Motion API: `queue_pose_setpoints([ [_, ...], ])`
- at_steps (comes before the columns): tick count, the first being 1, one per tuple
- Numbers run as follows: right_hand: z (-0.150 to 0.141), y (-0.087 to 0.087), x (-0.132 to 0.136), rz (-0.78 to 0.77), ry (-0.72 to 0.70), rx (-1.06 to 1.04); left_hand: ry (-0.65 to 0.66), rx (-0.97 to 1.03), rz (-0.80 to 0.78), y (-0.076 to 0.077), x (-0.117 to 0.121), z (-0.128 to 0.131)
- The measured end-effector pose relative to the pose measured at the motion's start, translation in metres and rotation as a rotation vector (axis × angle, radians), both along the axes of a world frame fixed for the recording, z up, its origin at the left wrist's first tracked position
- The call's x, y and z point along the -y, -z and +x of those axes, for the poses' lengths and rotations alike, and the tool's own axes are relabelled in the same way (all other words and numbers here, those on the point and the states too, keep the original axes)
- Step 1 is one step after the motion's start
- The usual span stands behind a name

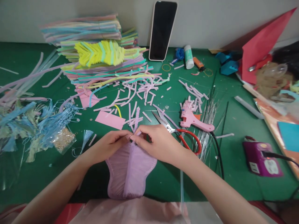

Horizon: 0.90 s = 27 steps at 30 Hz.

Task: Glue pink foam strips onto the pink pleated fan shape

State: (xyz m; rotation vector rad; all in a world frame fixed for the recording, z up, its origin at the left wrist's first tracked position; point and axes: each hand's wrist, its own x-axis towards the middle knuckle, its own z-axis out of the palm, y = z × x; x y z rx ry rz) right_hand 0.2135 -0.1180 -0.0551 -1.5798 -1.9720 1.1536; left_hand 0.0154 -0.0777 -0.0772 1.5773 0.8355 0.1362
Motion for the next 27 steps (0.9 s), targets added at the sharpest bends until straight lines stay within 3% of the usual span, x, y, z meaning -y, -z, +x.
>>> queue_pose_setpoints([
  [11, -0.002, 0.011, -0.002, -0.068, 0.114, 0.015, 0.016, 0.002, 0.009, 0.000, 0.001, -0.001],
  [21, -0.001, 0.021, 0.002, -0.229, 0.190, -0.172, 0.019, -0.010, -0.038, -0.001, 0.001, -0.001],
  [24, 0.000, 0.020, 0.009, -0.051, 0.302, -0.056, 0.021, -0.015, -0.069, 0.001, 0.001, -0.001],
  [27, -0.001, 0.011, 0.019, 0.364, 0.343, 0.116, -0.005, -0.030, -0.077, 0.004, 0.002, -0.001],
])
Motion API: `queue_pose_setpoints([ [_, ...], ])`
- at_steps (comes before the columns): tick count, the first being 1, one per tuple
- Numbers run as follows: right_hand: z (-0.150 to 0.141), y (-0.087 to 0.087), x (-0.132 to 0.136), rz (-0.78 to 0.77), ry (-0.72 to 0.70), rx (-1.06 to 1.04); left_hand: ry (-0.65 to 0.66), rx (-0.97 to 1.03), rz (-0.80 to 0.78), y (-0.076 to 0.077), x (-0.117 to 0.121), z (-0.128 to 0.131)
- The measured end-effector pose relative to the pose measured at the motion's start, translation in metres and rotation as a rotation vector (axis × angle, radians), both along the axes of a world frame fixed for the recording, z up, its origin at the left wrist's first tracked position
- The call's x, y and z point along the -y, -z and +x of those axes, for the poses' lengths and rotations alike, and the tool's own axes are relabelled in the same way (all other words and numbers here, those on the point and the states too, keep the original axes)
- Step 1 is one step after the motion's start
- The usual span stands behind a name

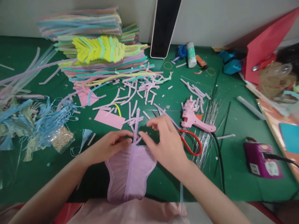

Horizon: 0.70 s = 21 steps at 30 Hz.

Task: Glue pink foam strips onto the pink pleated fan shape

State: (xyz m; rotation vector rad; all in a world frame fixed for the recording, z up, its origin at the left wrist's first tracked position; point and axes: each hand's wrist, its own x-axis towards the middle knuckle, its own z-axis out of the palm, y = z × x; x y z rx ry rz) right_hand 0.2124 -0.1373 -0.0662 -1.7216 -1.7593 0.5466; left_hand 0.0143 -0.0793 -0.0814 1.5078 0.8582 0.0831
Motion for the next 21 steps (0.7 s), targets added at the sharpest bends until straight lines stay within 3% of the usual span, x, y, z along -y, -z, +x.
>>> queue_pose_setpoints([
  [2, -0.002, -0.007, 0.007, 0.111, -0.163, 0.098, -0.011, -0.002, -0.023, 0.001, 0.000, 0.000],
  [5, -0.004, -0.011, 0.013, 0.060, -0.378, 0.148, -0.019, -0.013, -0.026, 0.002, 0.001, 0.001],
  [15, -0.004, -0.007, 0.007, 0.048, -0.388, 0.175, -0.046, 0.008, 0.087, 0.004, 0.001, 0.000],
  [21, -0.005, -0.009, 0.006, -0.019, -0.425, 0.157, -0.010, -0.040, -0.019, 0.001, 0.004, 0.001],
])
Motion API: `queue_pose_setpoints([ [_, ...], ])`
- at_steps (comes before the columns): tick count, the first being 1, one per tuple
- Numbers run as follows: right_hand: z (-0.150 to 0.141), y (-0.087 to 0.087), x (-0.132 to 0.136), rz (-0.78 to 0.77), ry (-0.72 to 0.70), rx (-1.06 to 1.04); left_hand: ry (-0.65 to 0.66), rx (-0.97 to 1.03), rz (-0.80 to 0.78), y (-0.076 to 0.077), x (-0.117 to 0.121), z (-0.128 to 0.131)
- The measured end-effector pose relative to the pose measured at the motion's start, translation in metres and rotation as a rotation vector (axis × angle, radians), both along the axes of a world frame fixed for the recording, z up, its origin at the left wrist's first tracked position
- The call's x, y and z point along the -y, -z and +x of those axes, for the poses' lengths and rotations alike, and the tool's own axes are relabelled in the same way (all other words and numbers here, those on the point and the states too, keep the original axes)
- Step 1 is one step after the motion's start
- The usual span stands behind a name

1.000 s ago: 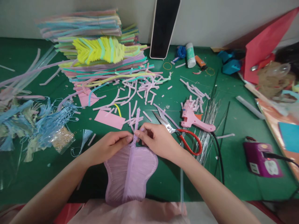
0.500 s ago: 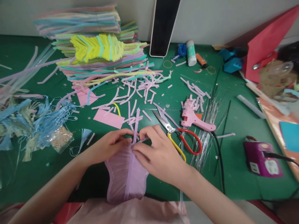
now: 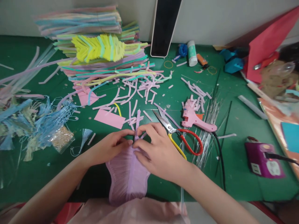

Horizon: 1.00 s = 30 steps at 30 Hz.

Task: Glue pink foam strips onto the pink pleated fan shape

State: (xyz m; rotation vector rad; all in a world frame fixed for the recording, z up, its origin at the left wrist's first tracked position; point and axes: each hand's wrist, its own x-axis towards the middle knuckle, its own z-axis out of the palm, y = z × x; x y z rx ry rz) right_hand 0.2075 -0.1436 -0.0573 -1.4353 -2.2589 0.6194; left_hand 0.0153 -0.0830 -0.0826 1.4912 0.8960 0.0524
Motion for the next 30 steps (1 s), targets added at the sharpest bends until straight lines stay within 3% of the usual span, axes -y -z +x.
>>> queue_pose_setpoints([
  [10, 0.002, -0.010, -0.014, -0.257, -0.079, -0.001, 0.019, 0.022, -0.040, 0.002, 0.001, 0.001],
  [21, 0.001, -0.010, -0.019, -0.345, -0.073, 0.017, 0.008, -0.071, 0.014, -0.005, 0.007, 0.005],
  [26, 0.005, -0.016, -0.018, -0.265, -0.034, 0.045, -0.044, -0.123, -0.002, -0.002, 0.011, 0.008],
  [30, 0.031, -0.025, -0.003, -0.081, 0.216, 0.131, -0.056, -0.153, -0.058, -0.003, 0.007, 0.007],
])
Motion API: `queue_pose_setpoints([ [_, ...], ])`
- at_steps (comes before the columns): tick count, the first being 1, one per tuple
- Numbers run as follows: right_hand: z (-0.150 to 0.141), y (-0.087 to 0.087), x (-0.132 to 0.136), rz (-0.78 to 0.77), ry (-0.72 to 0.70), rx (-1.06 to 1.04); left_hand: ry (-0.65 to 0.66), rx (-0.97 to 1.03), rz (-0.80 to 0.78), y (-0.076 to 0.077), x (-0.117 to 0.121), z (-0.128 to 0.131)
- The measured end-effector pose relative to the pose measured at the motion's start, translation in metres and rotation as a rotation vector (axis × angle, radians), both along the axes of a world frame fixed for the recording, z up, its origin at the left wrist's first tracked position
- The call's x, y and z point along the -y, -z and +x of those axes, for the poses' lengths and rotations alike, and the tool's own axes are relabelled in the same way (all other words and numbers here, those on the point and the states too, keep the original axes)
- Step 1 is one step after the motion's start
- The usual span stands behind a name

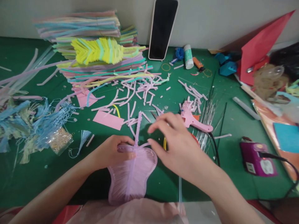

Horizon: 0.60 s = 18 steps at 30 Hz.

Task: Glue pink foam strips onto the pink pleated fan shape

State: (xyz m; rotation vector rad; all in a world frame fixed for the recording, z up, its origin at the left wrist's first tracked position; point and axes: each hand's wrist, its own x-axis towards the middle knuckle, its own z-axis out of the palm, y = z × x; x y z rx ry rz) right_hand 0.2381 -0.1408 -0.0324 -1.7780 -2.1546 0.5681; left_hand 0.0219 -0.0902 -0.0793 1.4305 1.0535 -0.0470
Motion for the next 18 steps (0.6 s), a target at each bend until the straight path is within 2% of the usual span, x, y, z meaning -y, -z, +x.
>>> queue_pose_setpoints([
  [3, 0.023, 0.010, 0.021, -0.071, 0.160, 0.260, 0.007, 0.044, -0.012, -0.001, -0.002, -0.002],
  [6, 0.032, 0.029, 0.037, -0.137, 0.152, 0.444, -0.035, 0.114, -0.063, 0.000, 0.001, -0.003],
  [9, 0.030, 0.040, 0.040, -0.143, 0.208, 0.514, -0.143, 0.128, -0.179, 0.001, 0.009, -0.003],
  [11, 0.028, 0.040, 0.035, -0.177, 0.253, 0.523, -0.203, 0.128, -0.192, 0.001, 0.012, -0.003],
  [14, 0.035, 0.034, 0.028, -0.220, 0.221, 0.475, -0.235, 0.138, -0.136, -0.001, 0.011, -0.006],
  [18, 0.062, 0.020, 0.033, -0.259, 0.279, 0.219, -0.257, 0.141, -0.160, -0.004, 0.003, -0.009],
])
